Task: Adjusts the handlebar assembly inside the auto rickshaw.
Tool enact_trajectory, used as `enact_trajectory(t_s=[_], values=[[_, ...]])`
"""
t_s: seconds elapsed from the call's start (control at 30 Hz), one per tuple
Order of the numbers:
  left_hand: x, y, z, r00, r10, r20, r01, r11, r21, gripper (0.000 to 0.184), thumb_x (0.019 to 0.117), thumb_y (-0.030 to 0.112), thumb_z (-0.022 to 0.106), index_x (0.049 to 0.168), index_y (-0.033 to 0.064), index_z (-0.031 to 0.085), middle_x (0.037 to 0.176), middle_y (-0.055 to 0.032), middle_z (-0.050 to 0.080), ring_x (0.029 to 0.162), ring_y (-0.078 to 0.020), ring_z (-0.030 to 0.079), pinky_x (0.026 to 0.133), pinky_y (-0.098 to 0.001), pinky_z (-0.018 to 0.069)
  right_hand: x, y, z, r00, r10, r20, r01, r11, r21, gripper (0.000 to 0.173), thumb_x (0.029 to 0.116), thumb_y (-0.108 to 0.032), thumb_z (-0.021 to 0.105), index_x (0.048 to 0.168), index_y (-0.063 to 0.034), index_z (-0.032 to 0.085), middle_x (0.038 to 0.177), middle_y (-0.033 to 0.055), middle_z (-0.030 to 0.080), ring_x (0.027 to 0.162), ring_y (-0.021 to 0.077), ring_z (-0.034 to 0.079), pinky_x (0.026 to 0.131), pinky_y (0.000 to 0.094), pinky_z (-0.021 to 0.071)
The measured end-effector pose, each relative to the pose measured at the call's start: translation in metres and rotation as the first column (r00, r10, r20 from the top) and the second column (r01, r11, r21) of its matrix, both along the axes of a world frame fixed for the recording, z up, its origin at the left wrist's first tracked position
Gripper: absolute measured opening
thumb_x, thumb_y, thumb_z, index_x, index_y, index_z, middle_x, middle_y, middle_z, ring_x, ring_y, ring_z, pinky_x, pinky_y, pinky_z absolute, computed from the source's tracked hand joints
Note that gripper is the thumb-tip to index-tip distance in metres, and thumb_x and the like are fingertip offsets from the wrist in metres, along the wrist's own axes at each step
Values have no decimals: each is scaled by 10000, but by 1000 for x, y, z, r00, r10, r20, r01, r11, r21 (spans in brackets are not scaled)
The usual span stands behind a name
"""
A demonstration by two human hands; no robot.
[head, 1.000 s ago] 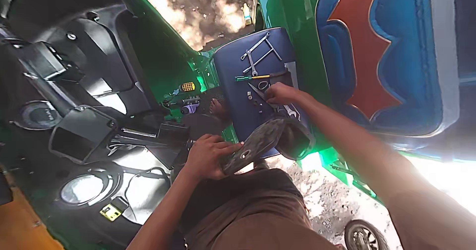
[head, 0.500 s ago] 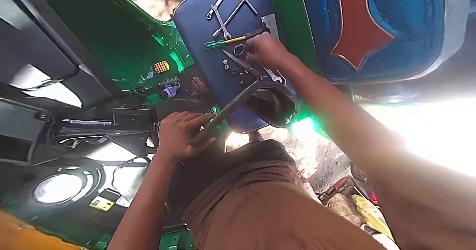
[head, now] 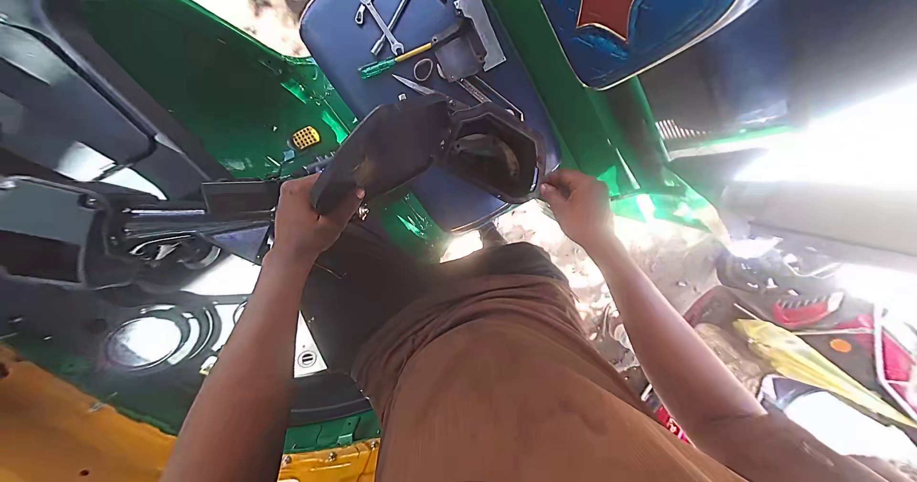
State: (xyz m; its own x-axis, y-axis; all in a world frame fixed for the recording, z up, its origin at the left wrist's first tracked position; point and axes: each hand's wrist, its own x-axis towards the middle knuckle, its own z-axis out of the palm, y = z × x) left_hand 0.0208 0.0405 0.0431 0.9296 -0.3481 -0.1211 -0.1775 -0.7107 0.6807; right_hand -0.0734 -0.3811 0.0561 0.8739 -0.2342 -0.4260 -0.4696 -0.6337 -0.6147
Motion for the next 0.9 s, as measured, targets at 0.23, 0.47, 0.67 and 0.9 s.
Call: enact_trajectory(t_s=[0.23,0.47,0.67,0.9], values=[[15,5,-2,993,37,110,-42,998,40,512,908,551,623,922,46,704,823,-127,710,803,-216,710,752,-518,542,24,46,-27,980,174,-93,-188,968,-166,306,1028,-236,593,1248,-35,665,1075,192,720,1004,351,708,881,546,562],[12,1,-5,967,178,181,-202,971,128,644,886,693,557,884,64,693,803,-139,701,805,-262,710,730,-566,517,71,88,-81,903,116,-414,-288,878,-382,159,927,-18,601,1065,29,664,1101,271,682,993,463,690,701,621,560],[13,0,-6,966,192,176,-222,959,174,695,878,732,532,900,54,685,819,-163,701,823,-311,711,733,-603,514,67,81,-87,911,187,-368,-331,864,-380,205,951,-57,610,1137,1,673,1124,270,685,1009,474,683,735,634,557],[14,0,-5,965,204,162,-232,957,175,715,870,751,518,877,56,688,802,-168,696,819,-326,710,724,-617,510,70,79,-89,888,299,-349,-421,833,-360,248,930,-56,631,1168,-5,683,1216,271,659,1085,482,658,790,658,547]])
